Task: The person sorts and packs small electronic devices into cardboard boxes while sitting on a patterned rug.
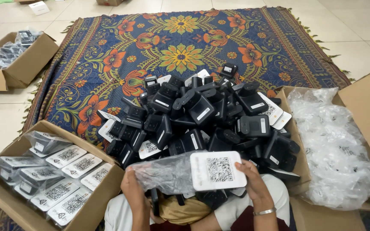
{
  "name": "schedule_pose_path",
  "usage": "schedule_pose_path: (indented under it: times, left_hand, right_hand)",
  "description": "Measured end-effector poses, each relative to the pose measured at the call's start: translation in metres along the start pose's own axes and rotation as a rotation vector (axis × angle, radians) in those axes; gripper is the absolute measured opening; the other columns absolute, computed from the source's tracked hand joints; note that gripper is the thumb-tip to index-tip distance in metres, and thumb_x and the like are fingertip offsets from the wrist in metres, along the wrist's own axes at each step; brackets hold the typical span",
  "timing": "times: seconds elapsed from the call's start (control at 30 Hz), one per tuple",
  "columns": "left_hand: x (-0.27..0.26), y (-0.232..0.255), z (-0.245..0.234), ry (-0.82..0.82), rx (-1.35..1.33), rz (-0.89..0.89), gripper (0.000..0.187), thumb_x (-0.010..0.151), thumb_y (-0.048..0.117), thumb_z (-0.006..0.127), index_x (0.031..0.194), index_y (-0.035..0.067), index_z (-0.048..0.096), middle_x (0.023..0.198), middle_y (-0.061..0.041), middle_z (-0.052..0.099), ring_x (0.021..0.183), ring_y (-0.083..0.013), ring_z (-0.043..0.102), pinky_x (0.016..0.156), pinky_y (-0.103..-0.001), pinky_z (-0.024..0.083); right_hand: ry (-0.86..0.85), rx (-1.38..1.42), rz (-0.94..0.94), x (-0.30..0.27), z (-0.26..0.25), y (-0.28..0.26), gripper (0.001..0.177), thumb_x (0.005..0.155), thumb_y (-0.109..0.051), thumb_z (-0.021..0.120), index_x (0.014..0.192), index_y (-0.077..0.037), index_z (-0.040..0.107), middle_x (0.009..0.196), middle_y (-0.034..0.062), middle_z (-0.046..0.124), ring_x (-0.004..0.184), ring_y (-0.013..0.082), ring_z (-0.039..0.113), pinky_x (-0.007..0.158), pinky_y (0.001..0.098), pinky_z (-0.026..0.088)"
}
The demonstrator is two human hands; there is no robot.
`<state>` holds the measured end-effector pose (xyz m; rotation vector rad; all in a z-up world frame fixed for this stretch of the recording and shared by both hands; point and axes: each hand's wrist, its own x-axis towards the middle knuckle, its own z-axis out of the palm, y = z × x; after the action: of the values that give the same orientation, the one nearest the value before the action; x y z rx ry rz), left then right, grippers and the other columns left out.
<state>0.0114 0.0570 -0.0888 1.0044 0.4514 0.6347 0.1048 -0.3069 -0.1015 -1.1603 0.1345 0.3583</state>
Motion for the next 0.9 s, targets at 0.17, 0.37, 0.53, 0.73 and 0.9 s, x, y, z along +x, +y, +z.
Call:
schedule_pose_path:
  times: [0.17,0.37,0.53,0.73,0.9]
  left_hand:
    - [-0.012,0.010,0.029,0.163,0.030,0.032,0.036,0.110,0.026,0.041,0.106,0.000,0.066,0.096,-0.007,0.071,0.082,-0.0134,0.066,0.075,-0.028,0.054]
    - [-0.030,-0.003,0.063,0.113,0.104,0.055,0.035,0.110,0.023,0.040,0.122,-0.002,0.061,0.108,-0.010,0.070,0.092,-0.0154,0.068,0.081,-0.030,0.055]
    - [-0.038,-0.006,0.062,0.053,0.089,0.059,0.037,0.109,0.023,0.039,0.127,-0.003,0.059,0.112,-0.012,0.069,0.095,-0.0168,0.068,0.081,-0.031,0.056]
    - [-0.041,0.011,0.056,0.088,0.148,0.031,0.039,0.108,0.024,0.040,0.128,-0.002,0.060,0.112,-0.012,0.070,0.095,-0.0162,0.068,0.080,-0.030,0.055]
    - [-0.037,0.018,0.056,0.090,0.106,-0.056,0.039,0.107,0.025,0.040,0.124,-0.003,0.060,0.106,-0.013,0.071,0.089,-0.0171,0.069,0.075,-0.032,0.058]
  right_hand:
    - [0.085,0.093,-0.235,0.000,-0.023,-0.025,0.040,0.092,-0.025,0.071,0.122,0.002,0.066,0.113,0.0121,0.073,0.097,0.0169,0.071,0.087,0.0323,0.055]
    - [0.309,-0.334,-0.682,0.036,0.010,-0.086,0.043,0.091,-0.016,0.075,0.129,0.001,0.062,0.110,0.0111,0.075,0.094,0.0165,0.071,0.081,0.0334,0.056]
    - [0.658,-1.068,-0.965,0.066,0.048,-0.133,0.042,0.094,-0.017,0.077,0.134,-0.009,0.067,0.099,0.0153,0.077,0.090,0.0292,0.076,0.079,0.0387,0.058]
    - [0.438,-1.555,-1.170,0.120,0.037,-0.125,0.062,0.082,-0.010,0.074,0.142,-0.012,0.059,0.131,0.0162,0.069,0.111,0.0315,0.071,0.086,0.0408,0.058]
    - [0.473,-1.719,-1.018,0.143,0.029,-0.099,0.065,0.080,0.001,0.068,0.142,-0.011,0.059,0.140,0.0148,0.064,0.126,0.0321,0.063,0.102,0.0413,0.052]
